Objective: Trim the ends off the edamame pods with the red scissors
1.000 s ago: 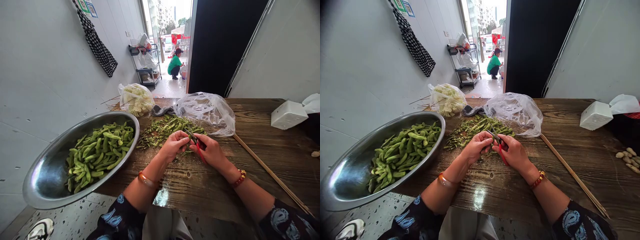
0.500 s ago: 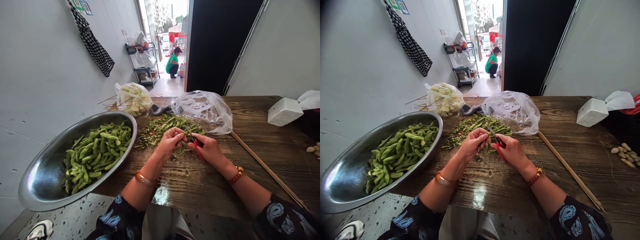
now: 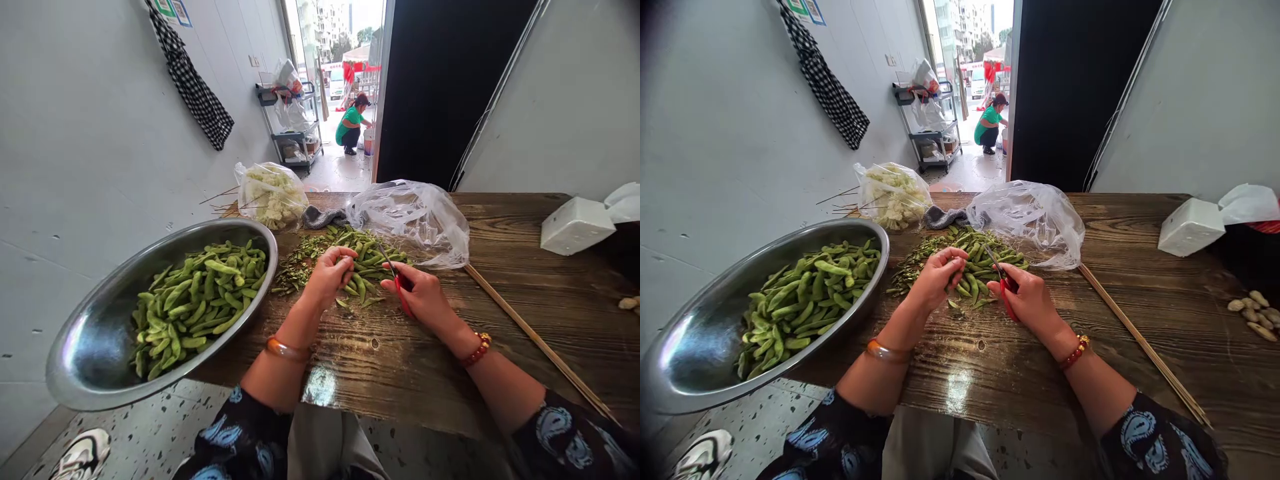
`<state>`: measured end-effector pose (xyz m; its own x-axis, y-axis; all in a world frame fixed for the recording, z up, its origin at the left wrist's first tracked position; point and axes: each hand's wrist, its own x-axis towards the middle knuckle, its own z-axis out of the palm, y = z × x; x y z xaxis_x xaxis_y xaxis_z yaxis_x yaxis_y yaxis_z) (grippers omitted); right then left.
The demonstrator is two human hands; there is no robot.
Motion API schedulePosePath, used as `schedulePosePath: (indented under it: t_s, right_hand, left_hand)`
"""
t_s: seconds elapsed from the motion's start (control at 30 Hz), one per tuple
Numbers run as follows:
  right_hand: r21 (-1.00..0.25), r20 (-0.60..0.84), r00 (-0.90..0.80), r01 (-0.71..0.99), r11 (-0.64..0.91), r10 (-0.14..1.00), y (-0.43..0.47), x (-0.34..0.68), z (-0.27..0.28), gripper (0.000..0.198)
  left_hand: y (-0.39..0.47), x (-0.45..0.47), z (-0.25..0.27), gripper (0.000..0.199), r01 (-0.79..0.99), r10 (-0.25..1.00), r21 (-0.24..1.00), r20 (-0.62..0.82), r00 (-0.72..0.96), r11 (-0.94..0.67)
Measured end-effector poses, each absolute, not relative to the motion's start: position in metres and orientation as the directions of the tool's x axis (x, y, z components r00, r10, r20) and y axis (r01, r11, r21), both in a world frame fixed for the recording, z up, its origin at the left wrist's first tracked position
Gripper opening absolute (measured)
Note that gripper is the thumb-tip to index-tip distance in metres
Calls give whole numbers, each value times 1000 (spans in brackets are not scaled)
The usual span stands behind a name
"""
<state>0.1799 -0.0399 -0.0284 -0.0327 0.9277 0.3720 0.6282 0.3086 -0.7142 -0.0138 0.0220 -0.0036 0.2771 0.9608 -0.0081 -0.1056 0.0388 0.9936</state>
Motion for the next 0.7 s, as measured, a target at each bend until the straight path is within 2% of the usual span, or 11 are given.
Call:
schedulePosePath:
  t_s: [0.07, 0.13, 0.2, 0.3, 0.43, 0.5, 0.57, 0.63, 0.7]
  right_hand:
    - [-701, 381, -34, 641, 313, 924, -39, 180, -29, 48]
    - [-688, 394, -36, 651, 321, 918, -38, 181, -30, 48]
    - [-686, 397, -37, 652, 323, 917, -38, 181, -30, 47]
    - [-690, 396, -35, 648, 322, 918, -38, 180, -29, 48]
    - [-700, 390, -27, 641, 315, 921, -39, 179, -26, 47]
    - [-700, 386, -28, 642, 312, 922, -40, 179, -25, 47]
    - [-706, 379, -22, 640, 305, 925, -40, 179, -24, 46]
    - [-733, 363, -4, 616, 288, 932, -40, 180, -24, 46]
    - [-775, 338, 13, 572, 270, 941, -39, 182, -24, 46]
  left_hand:
    - [21, -14, -6, 10, 206, 944, 964, 99, 315, -170]
    - [20, -15, -8, 7, 486, 912, 797, 186, 366, -358]
    - [19, -16, -9, 17, 660, 888, 609, 184, 421, -439]
    - [16, -18, -7, 25, 780, 878, 424, 89, 469, -460]
    - [14, -21, -3, 22, 834, 874, 285, 30, 486, -473]
    - [14, -21, -1, 17, 835, 873, 272, 38, 487, -478]
    - [15, -21, -1, 9, 821, 877, 320, 73, 475, -472]
    - [17, -21, -1, 3, 771, 881, 437, 137, 452, -463]
    - [19, -20, 0, 8, 643, 881, 612, 223, 418, -460]
